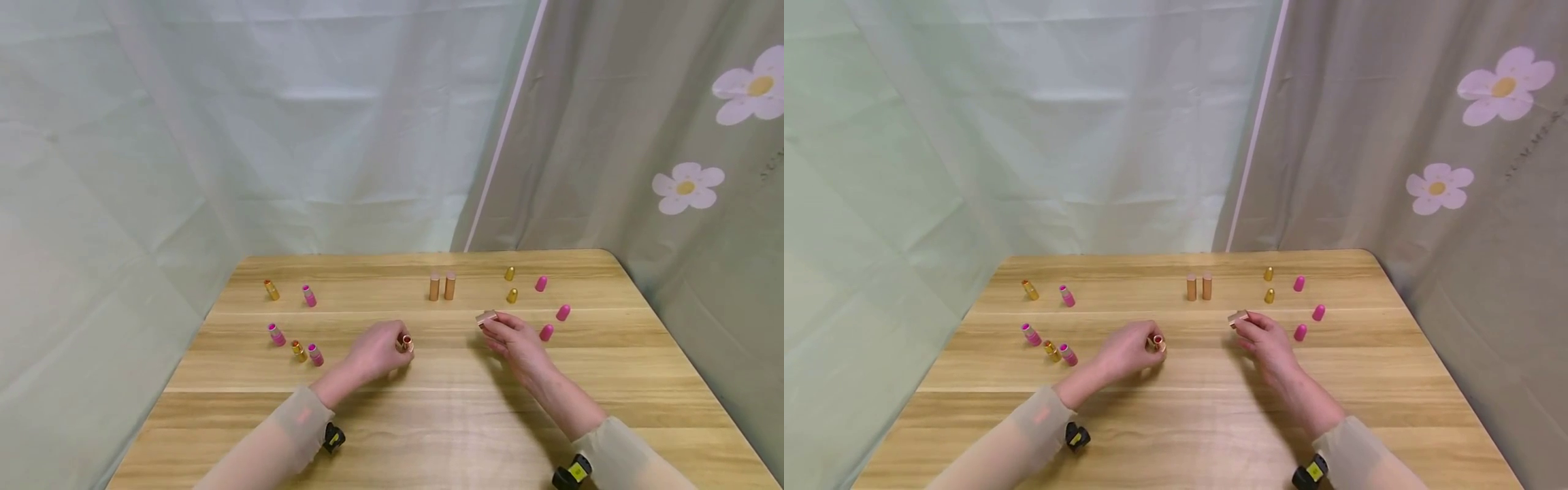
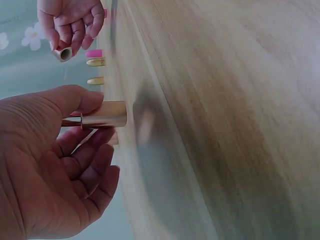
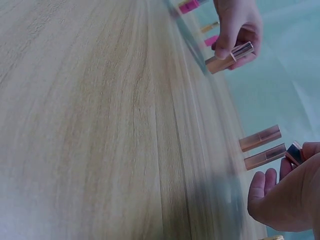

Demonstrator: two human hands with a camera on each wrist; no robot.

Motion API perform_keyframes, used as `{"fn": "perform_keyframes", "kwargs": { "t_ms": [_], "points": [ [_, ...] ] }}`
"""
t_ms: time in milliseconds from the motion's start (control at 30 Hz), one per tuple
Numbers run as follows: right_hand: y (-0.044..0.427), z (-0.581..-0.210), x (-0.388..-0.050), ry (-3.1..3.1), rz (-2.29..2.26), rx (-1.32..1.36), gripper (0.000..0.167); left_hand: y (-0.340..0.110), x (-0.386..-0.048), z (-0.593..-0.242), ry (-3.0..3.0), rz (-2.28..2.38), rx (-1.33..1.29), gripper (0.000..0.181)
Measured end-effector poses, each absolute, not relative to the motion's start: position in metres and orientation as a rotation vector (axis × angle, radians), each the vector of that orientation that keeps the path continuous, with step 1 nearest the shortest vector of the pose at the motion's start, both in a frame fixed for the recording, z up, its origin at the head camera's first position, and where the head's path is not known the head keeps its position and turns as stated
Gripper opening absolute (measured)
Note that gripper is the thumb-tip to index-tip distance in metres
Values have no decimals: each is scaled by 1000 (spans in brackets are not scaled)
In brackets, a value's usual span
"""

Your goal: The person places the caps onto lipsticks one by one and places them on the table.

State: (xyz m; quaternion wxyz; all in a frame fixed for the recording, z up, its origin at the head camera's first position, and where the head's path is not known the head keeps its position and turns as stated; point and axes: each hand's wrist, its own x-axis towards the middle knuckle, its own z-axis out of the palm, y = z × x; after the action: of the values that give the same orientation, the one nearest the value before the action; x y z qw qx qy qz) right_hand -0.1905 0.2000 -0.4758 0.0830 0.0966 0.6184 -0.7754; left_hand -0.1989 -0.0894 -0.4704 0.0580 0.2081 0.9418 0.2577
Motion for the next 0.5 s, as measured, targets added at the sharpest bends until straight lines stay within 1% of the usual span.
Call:
{"fn": "perform_keyframes", "kwargs": {
  "t_ms": [100, 267, 500],
  "points": [
    [199, -476, -190, 1848, -2304, 299, 27, -88, -199, -472, 2859, 786, 622, 20],
    [197, -476, -190, 1857, -2292, 304, 38, -88, -199, -479, 2856, 796, 600, 21],
    [196, -476, -189, 1873, -2267, 314, 42, -93, -198, -489, 2845, 877, 654, 26]
  ]
}}
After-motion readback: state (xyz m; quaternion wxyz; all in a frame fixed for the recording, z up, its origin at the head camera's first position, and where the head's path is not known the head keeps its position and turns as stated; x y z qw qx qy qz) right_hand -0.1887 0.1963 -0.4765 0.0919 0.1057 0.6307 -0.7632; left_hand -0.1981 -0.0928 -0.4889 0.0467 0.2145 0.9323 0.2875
